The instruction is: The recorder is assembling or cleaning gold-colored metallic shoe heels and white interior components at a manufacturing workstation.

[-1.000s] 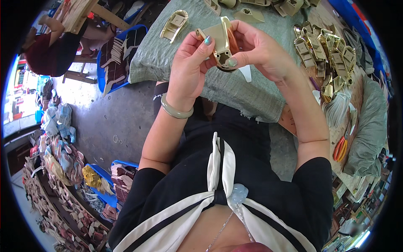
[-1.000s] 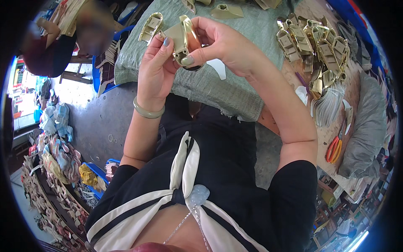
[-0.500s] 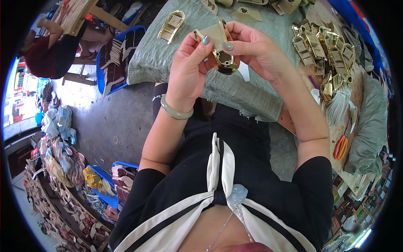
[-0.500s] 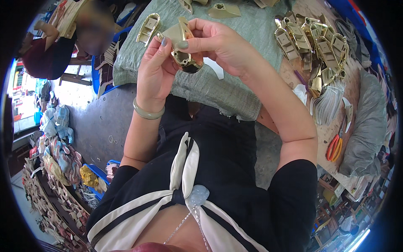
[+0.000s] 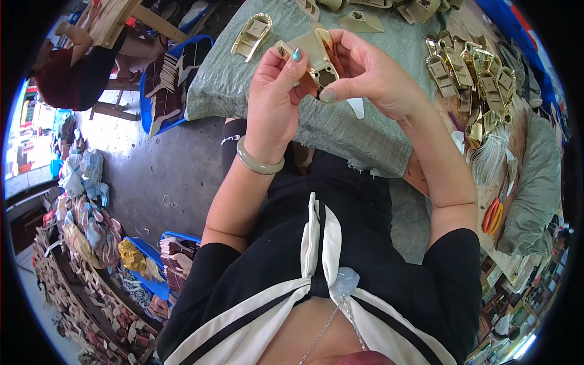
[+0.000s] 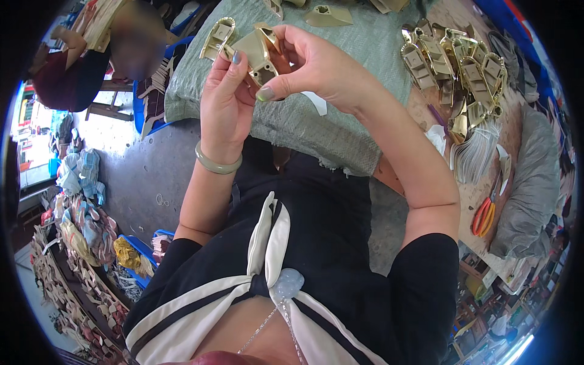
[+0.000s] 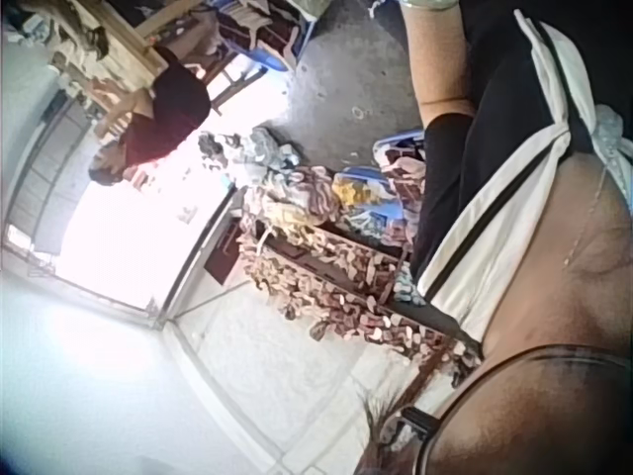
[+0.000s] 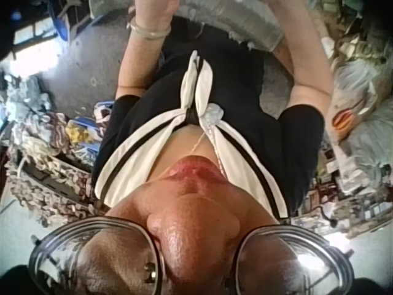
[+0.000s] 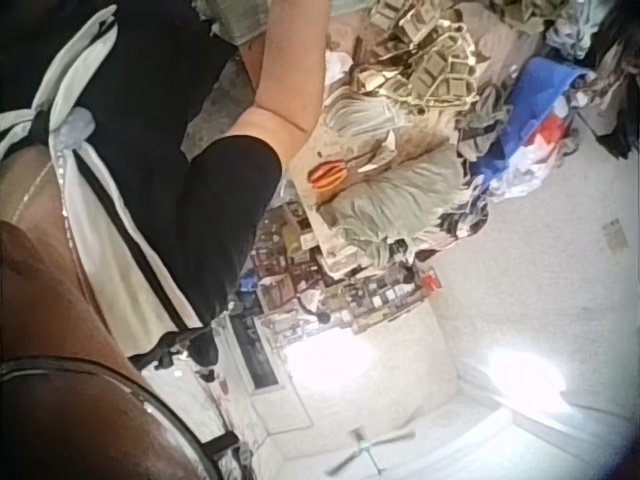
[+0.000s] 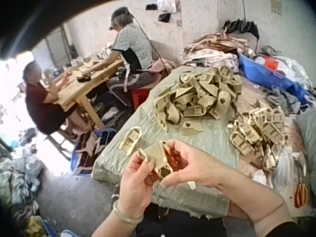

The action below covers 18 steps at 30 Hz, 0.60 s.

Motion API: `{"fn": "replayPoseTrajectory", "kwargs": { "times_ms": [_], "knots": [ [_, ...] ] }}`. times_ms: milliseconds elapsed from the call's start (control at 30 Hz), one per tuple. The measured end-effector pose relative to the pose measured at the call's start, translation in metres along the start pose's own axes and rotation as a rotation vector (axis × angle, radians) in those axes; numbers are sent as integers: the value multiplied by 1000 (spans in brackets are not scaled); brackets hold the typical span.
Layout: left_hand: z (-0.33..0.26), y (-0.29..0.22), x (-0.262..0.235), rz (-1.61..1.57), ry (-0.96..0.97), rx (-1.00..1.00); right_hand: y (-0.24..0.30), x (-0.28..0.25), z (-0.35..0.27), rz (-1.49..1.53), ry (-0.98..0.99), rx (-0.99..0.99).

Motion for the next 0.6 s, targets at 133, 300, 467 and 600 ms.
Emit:
{"fn": "replayPoseTrajectory", "kwargs": {
  "times_ms": [133,300,467,600],
  "knots": [
    [-1,-5,-1,15,21,52,-2,2,-2,92,-28,120],
    [-2,-1,3,21,46,38,-8,-2,-1,119,22,120],
    [-3,-5,4,23,-38,102,1,0,-4,-97,-79,37],
    [0,0,3,40,58,77,1,-5,-2,-2,-145,27]
  ]
}}
Point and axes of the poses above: each hand's wrist, its own z-axis towards the middle knuckle, its own x-axis out of the palm, y = z × x, the point moved 10 cm from there along z, towards the middle knuckle, and after that the axes turned 7 degrees about -z, right-handed, at the moved point
